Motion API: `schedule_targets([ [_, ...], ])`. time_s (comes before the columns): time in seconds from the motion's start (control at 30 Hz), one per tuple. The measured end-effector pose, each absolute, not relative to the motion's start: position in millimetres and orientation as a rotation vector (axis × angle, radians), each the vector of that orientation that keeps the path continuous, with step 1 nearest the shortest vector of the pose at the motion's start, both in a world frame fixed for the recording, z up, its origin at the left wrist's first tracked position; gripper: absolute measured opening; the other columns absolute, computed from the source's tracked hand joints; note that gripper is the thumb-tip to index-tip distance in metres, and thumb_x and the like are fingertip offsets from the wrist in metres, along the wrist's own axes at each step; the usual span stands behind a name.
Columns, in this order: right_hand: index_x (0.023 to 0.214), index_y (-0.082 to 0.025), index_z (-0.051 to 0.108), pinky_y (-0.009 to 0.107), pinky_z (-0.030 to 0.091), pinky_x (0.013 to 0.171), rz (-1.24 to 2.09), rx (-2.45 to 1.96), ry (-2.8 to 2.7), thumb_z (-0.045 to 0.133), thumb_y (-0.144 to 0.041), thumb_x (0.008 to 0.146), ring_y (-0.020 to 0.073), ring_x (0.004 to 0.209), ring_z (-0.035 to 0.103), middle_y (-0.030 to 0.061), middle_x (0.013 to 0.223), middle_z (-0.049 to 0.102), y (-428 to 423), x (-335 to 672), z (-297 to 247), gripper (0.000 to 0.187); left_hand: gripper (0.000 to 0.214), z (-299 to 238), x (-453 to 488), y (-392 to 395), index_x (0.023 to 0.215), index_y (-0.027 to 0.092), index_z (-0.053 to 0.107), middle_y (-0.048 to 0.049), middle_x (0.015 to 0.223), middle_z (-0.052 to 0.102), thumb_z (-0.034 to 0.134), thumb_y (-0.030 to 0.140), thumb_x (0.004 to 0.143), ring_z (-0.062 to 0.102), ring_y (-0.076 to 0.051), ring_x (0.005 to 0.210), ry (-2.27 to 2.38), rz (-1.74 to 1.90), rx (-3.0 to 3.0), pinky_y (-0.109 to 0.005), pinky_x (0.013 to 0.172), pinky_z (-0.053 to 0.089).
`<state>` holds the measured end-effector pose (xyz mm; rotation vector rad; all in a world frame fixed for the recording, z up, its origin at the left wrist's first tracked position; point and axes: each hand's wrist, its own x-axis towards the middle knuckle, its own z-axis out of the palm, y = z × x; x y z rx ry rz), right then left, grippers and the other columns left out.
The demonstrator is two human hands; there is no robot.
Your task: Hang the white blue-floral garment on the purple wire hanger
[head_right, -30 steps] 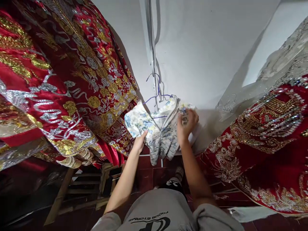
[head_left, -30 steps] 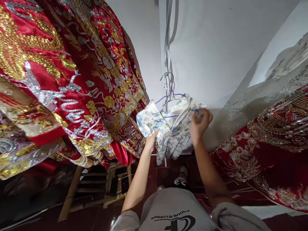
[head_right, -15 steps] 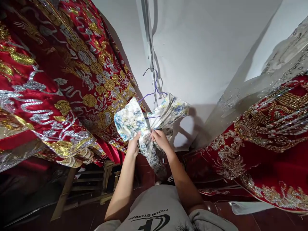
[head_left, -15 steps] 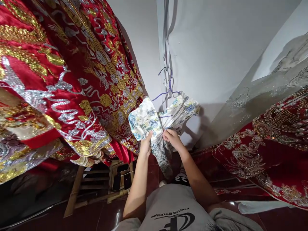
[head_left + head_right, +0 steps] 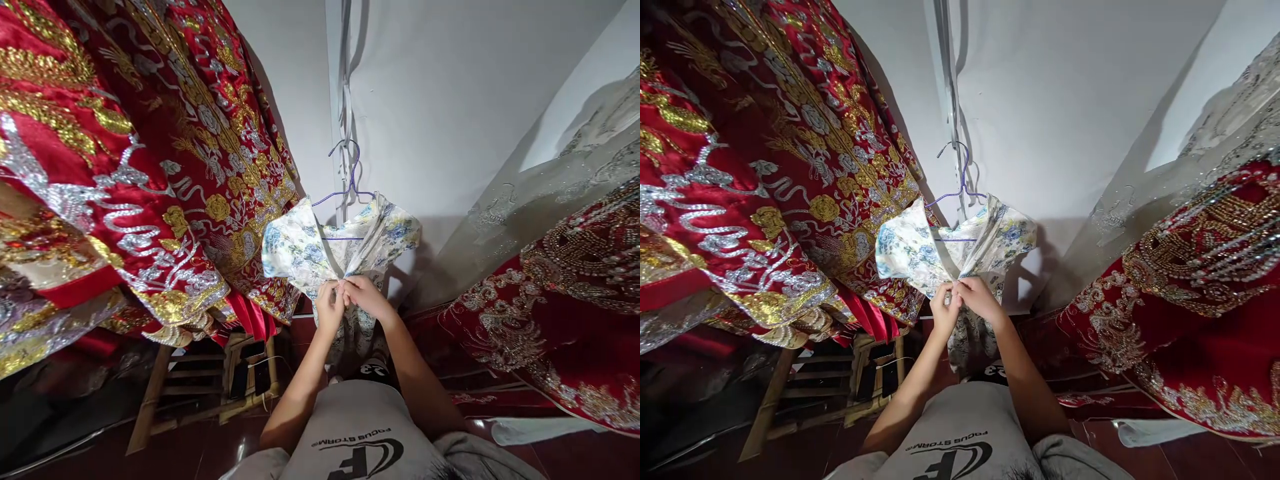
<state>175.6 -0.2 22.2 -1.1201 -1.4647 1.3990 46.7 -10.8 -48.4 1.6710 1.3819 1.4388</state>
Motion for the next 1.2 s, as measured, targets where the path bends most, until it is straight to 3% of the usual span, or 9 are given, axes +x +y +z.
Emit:
schedule_targets([
  [0.13, 0.066, -0.019, 0.064, 0.025, 0.031, 0.048, 1.189, -1.063, -1.161, 0.062, -0.037, 0.085, 0.0107, 0.047, 0.043, -0.002, 0.052, 0.056, 30.1, 186.4, 65.1, 0.026, 0.021, -42.6, 39.1, 1.5, 0.083, 0.023, 0.063, -0.0052, 0.08, 0.063, 0.054, 0.036, 0.097, 0.059, -0.022, 0.079, 1.258, 1.411, 1.782, -0.032, 0.08, 0.046],
  [0.5, 0.068, -0.019, 0.059, 0.022, 0.029, 0.042, 1.103, -1.001, -1.049, 0.067, -0.043, 0.086, 0.0073, 0.041, 0.039, -0.0029, 0.049, 0.055, 74.6, 169.3, 145.5, 0.032, 0.015, -24.0, 4.8, 29.7, 0.071, 0.023, 0.059, -0.0022, 0.071, 0.059, 0.062, 0.021, 0.086, 0.053, -0.018, 0.064, 1.237, 0.842, 2.088, -0.027, 0.067, 0.039],
  [0.6, 0.07, -0.02, 0.058, 0.022, 0.031, 0.044, 1.092, -0.95, -1.13, 0.064, -0.048, 0.088, 0.0076, 0.043, 0.04, -0.0039, 0.05, 0.054, 65.0, 169.6, 137.5, 0.034, 0.008, 16.0, 10.2, 37.6, 0.093, 0.023, 0.07, -0.0043, 0.084, 0.068, 0.064, 0.022, 0.088, 0.061, -0.019, 0.074, 1.102, 1.006, 2.067, -0.028, 0.075, 0.046],
  [0.67, 0.07, -0.02, 0.058, 0.022, 0.032, 0.045, 1.064, -0.934, -1.184, 0.062, -0.048, 0.089, 0.0082, 0.044, 0.042, -0.004, 0.051, 0.053, 59.7, 171.7, 134.6, 0.034, 0.031, 55.2, 16.7, 46.2, 0.124, 0.023, 0.065, -0.0059, 0.094, 0.071, 0.06, 0.027, 0.094, 0.065, -0.02, 0.083, 1.006, 1.284, 1.998, -0.031, 0.083, 0.049],
  [0.73, 0.071, -0.021, 0.059, 0.023, 0.033, 0.047, 1.019, -0.946, -1.236, 0.06, -0.046, 0.09, 0.0088, 0.046, 0.043, -0.0038, 0.052, 0.053, 56.8, 173.7, 133.8, 0.032, 0.034, 94.8, 24.9, 56.3, 0.13, 0.023, 0.063, -0.0059, 0.099, 0.07, 0.058, 0.03, 0.097, 0.065, -0.021, 0.09, 0.992, 1.497, 1.939, -0.033, 0.089, 0.049],
  [0.87, 0.07, -0.021, 0.058, 0.025, 0.033, 0.052, 0.79, -0.993, -1.295, 0.054, -0.041, 0.093, 0.0106, 0.05, 0.042, -0.0028, 0.056, 0.053, 60.4, 175.2, 124.3, 0.03, 0.017, 142.0, 40.9, 72.8, 0.096, 0.019, 0.072, -0.0059, 0.09, 0.069, 0.06, 0.031, 0.098, 0.064, -0.021, 0.09, 0.953, 1.515, 2.088, -0.033, 0.091, 0.048],
  [0.97, 0.064, -0.022, 0.052, 0.027, 0.031, 0.054, 0.614, -1.09, -1.327, 0.052, -0.036, 0.092, 0.0125, 0.054, 0.042, -0.0018, 0.057, 0.049, 65.3, 174.7, 98.8, 0.032, 0.019, 145.3, 36.5, 80.6, 0.091, 0.018, 0.069, -0.0046, 0.087, 0.067, 0.057, 0.03, 0.1, 0.063, -0.019, 0.087, 0.976, 1.694, 2.073, -0.032, 0.087, 0.047],
  [1.1, 0.058, -0.022, 0.047, 0.028, 0.033, 0.057, 0.757, -1.205, -1.291, 0.052, -0.035, 0.088, 0.0144, 0.057, 0.043, -0.0014, 0.054, 0.046, 56.4, 172.9, 54.5, 0.033, 0.023, 123.3, -7.2, 97.9, 0.085, 0.017, 0.065, -0.0018, 0.091, 0.066, 0.054, 0.028, 0.102, 0.062, -0.014, 0.095, 1.081, 2.12, 1.549, -0.031, 0.088, 0.046],
  [1.2, 0.06, -0.022, 0.05, 0.028, 0.036, 0.059, 0.91, -1.161, -1.195, 0.053, -0.036, 0.085, 0.0143, 0.056, 0.044, -0.0024, 0.053, 0.046, 39.6, 169.3, 33.1, 0.029, 0.028, 88.4, -40.3, 108.8, 0.076, 0.016, 0.058, -0.0007, 0.081, 0.064, 0.05, 0.019, 0.102, 0.064, -0.012, 0.091, 1.09, 2.077, 0.965, -0.028, 0.084, 0.048],
])
